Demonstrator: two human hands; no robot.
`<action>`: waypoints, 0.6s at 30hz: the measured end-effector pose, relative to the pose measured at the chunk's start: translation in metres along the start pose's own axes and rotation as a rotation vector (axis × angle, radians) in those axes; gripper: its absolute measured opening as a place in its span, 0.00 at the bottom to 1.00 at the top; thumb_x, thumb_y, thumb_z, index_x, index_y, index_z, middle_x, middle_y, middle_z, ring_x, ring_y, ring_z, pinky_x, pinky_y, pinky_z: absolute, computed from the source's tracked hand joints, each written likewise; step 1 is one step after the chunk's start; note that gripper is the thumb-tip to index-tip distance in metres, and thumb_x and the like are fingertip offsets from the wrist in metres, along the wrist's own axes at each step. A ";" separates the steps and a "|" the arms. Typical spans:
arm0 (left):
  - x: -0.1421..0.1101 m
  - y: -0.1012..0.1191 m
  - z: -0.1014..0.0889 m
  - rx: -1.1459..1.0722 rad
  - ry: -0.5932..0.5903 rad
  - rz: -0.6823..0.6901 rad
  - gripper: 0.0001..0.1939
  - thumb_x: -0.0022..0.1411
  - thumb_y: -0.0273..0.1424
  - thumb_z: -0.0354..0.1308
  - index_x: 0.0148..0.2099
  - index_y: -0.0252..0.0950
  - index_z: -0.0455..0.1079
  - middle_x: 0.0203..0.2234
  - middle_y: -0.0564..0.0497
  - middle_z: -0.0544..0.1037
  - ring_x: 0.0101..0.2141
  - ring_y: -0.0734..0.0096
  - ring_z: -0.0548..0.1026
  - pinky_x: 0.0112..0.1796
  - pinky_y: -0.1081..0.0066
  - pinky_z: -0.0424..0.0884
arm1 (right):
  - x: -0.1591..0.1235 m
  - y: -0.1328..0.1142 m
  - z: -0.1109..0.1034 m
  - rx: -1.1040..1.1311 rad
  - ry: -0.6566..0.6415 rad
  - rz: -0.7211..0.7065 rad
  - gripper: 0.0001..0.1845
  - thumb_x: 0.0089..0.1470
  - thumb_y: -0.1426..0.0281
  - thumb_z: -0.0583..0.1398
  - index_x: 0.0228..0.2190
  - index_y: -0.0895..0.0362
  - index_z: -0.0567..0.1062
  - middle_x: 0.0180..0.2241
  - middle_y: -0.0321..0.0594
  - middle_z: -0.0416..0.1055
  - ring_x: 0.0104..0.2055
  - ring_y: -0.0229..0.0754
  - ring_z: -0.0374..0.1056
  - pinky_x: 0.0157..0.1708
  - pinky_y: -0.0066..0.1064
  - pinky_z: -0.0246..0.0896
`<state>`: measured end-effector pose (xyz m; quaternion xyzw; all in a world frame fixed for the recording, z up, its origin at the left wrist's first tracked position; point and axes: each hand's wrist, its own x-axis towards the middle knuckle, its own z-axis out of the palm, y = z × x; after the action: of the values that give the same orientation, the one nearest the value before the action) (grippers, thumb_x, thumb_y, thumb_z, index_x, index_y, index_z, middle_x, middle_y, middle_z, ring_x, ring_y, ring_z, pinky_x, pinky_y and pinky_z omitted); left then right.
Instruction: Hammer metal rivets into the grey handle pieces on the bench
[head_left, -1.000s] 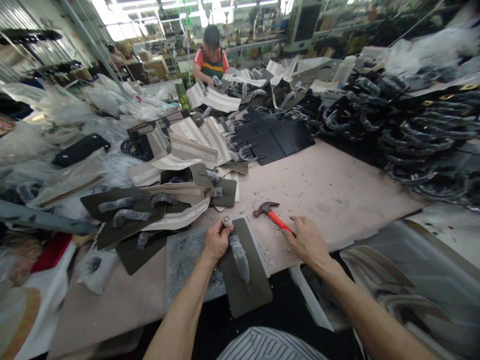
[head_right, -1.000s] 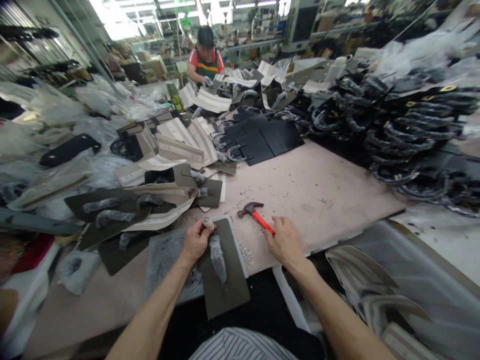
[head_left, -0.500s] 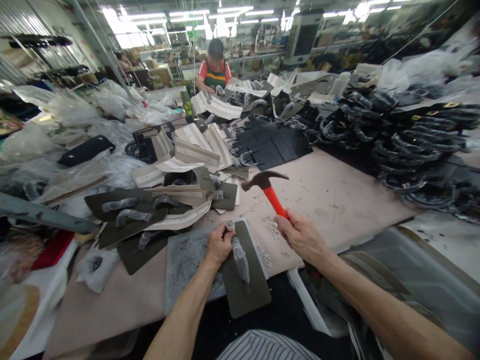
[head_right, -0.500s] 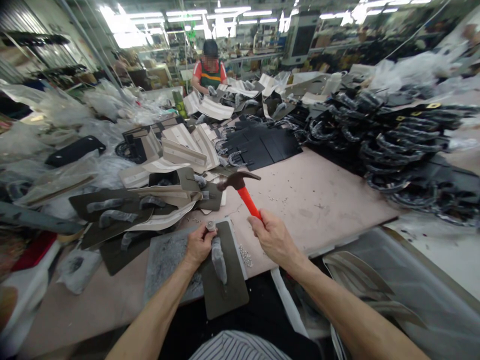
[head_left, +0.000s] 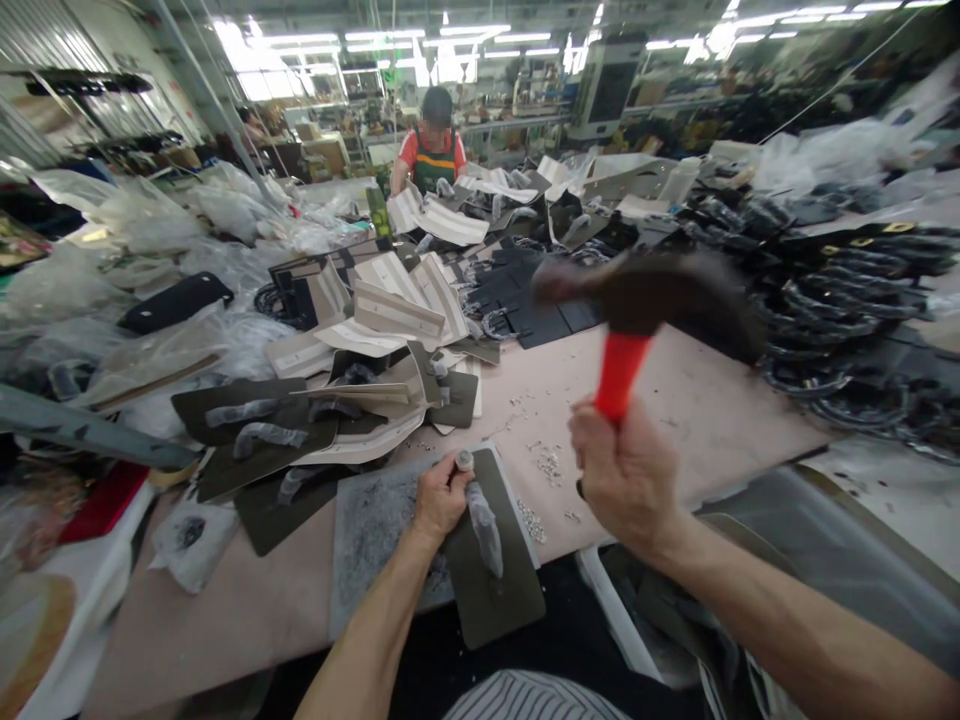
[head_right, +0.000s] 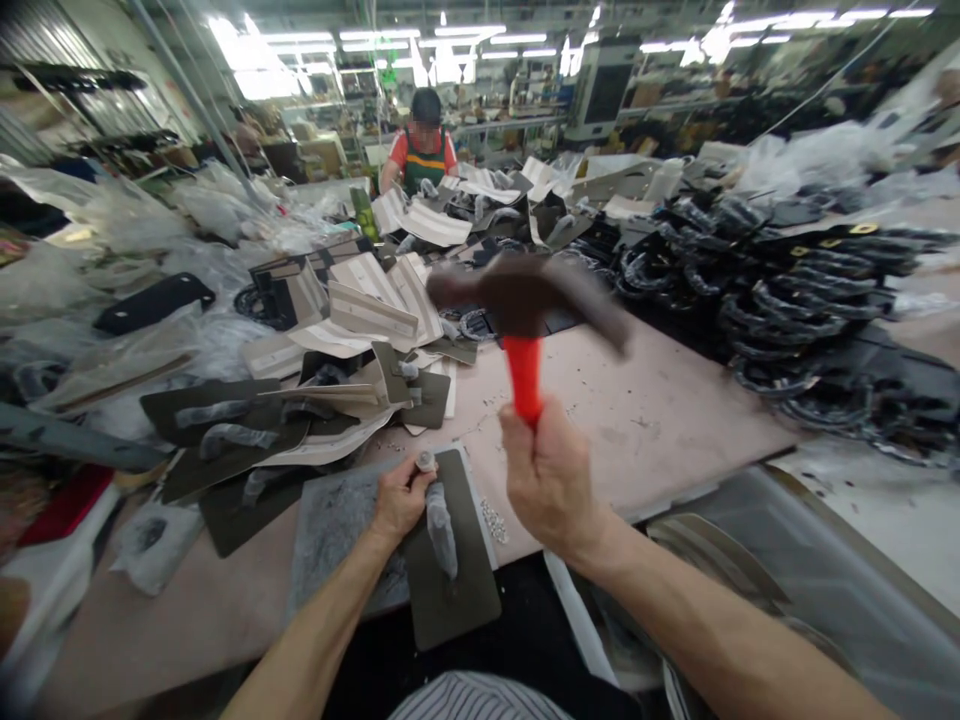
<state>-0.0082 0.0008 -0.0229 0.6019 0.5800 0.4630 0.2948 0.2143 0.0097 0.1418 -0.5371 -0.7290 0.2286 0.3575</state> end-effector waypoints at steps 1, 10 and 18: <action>0.000 0.000 0.000 0.004 -0.003 -0.002 0.08 0.58 0.29 0.57 0.40 0.39 0.76 0.31 0.50 0.80 0.33 0.65 0.76 0.38 0.70 0.69 | -0.005 0.006 0.007 -0.119 -0.114 -0.018 0.15 0.66 0.61 0.46 0.32 0.54 0.65 0.23 0.38 0.66 0.22 0.37 0.58 0.23 0.31 0.46; -0.001 0.005 -0.002 0.044 -0.006 0.038 0.07 0.59 0.27 0.56 0.39 0.38 0.75 0.29 0.51 0.79 0.32 0.66 0.75 0.36 0.71 0.69 | -0.018 0.069 0.026 -0.465 -0.502 0.072 0.12 0.66 0.64 0.48 0.34 0.55 0.68 0.25 0.38 0.70 0.25 0.39 0.63 0.26 0.31 0.43; -0.002 0.007 -0.003 0.000 0.005 0.029 0.09 0.58 0.28 0.58 0.41 0.38 0.76 0.31 0.51 0.80 0.33 0.66 0.76 0.38 0.71 0.69 | -0.039 0.073 0.057 -0.426 -0.278 -0.292 0.29 0.57 0.74 0.55 0.59 0.58 0.58 0.60 0.54 0.58 0.57 0.53 0.58 0.50 0.43 0.57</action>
<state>-0.0075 -0.0027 -0.0164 0.6090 0.5719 0.4690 0.2866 0.2222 -0.0010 0.0426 -0.4531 -0.8720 0.0881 0.1627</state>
